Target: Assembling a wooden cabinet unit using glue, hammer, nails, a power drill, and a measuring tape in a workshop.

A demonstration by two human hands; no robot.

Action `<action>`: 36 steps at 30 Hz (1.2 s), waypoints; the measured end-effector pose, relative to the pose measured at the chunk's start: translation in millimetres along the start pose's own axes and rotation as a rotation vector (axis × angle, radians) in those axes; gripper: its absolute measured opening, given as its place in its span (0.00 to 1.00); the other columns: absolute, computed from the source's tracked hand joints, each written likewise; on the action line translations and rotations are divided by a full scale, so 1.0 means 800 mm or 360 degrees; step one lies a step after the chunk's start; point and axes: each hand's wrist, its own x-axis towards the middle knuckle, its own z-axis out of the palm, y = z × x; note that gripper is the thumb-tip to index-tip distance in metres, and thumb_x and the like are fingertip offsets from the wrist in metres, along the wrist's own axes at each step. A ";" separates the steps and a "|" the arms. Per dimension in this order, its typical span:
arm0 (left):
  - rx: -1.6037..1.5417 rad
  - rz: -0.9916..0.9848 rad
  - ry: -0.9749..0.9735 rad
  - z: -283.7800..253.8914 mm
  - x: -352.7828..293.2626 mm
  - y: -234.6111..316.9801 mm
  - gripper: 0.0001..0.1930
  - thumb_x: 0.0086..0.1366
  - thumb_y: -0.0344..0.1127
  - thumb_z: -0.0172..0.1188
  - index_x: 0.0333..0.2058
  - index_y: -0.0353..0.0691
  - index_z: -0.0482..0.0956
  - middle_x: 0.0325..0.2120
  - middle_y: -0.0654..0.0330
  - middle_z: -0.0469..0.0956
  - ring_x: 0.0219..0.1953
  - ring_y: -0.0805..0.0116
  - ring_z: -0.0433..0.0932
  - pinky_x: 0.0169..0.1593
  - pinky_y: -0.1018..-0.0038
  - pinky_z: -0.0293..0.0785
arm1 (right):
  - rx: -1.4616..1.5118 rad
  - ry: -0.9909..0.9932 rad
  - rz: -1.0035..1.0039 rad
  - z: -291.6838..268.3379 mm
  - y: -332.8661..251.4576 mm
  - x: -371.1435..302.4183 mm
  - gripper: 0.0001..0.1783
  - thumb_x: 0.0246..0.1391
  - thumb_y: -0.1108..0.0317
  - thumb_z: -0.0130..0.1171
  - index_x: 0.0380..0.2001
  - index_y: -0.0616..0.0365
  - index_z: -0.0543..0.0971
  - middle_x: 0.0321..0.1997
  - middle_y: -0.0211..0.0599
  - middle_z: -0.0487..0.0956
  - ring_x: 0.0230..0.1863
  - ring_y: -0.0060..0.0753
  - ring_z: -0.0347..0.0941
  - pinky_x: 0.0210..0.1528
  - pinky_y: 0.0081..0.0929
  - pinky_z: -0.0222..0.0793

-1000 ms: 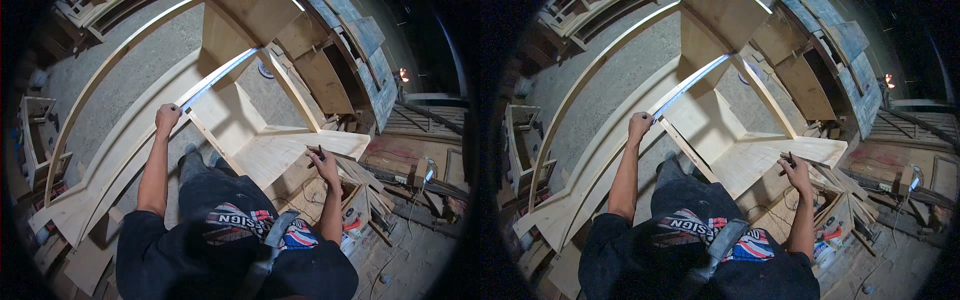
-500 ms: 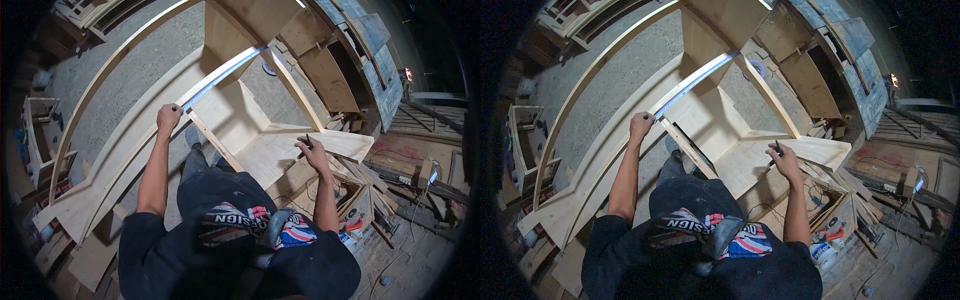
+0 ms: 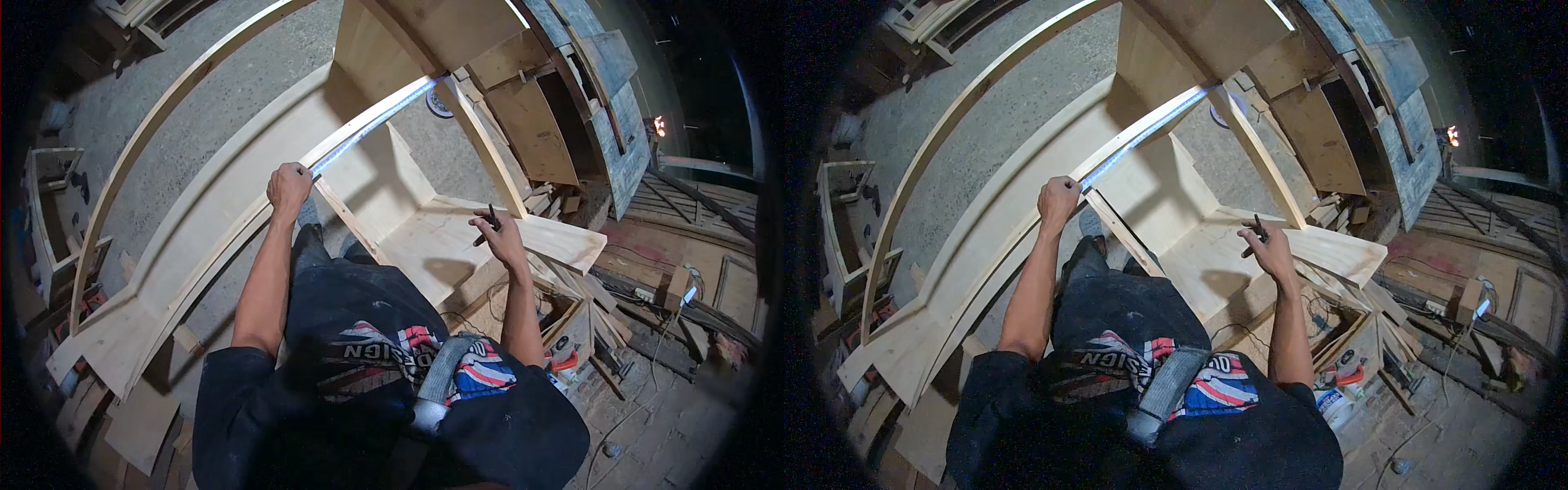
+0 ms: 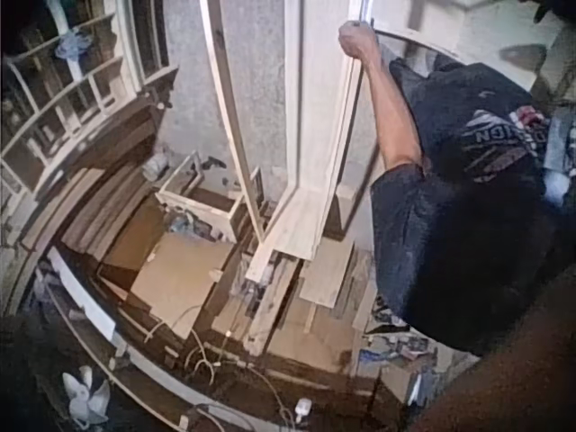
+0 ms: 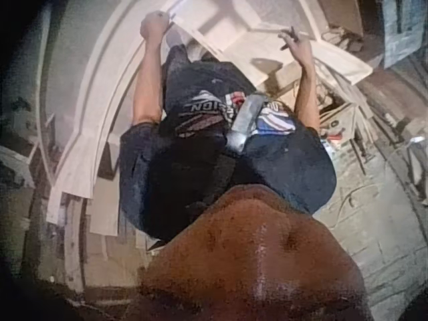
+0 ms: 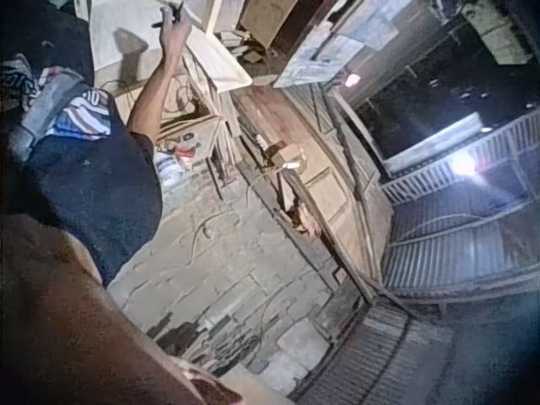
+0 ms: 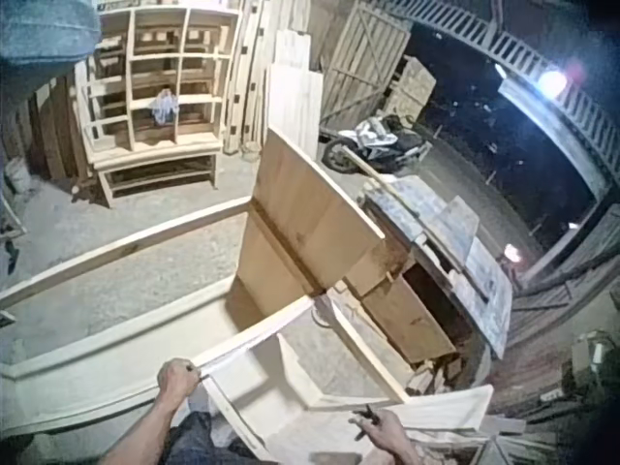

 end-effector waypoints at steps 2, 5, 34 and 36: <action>-0.0005 0.0010 -0.0007 -0.001 -0.001 -0.002 0.11 0.56 0.42 0.63 0.33 0.44 0.88 0.32 0.45 0.84 0.37 0.43 0.83 0.44 0.57 0.79 | -0.0036 0.0013 -0.0033 0.002 -0.005 0.005 0.22 0.61 0.61 0.59 0.50 0.71 0.78 0.38 0.45 0.84 0.24 0.32 0.82 0.32 0.26 0.74; -0.0101 0.0088 -0.0015 -0.004 -0.005 -0.006 0.11 0.57 0.41 0.61 0.33 0.45 0.88 0.31 0.45 0.83 0.37 0.43 0.83 0.44 0.56 0.78 | -0.0022 0.0005 -0.0032 0.005 -0.008 0.010 0.21 0.64 0.64 0.58 0.49 0.75 0.76 0.38 0.44 0.83 0.28 0.27 0.79 0.29 0.25 0.76; 0.0050 0.0015 0.0578 -0.002 -0.043 -0.024 0.11 0.59 0.38 0.62 0.29 0.36 0.83 0.32 0.46 0.80 0.34 0.43 0.81 0.40 0.53 0.75 | -0.0274 -0.0345 -0.0157 0.070 -0.044 0.080 0.21 0.59 0.61 0.61 0.49 0.69 0.79 0.32 0.43 0.83 0.24 0.28 0.79 0.30 0.27 0.73; 0.0128 0.0045 0.0585 0.001 -0.043 -0.026 0.12 0.58 0.40 0.66 0.31 0.36 0.83 0.37 0.52 0.77 0.36 0.46 0.80 0.41 0.56 0.76 | -0.0330 -0.0374 -0.0198 0.087 -0.066 0.095 0.21 0.59 0.61 0.61 0.49 0.68 0.79 0.32 0.43 0.83 0.23 0.29 0.79 0.29 0.27 0.73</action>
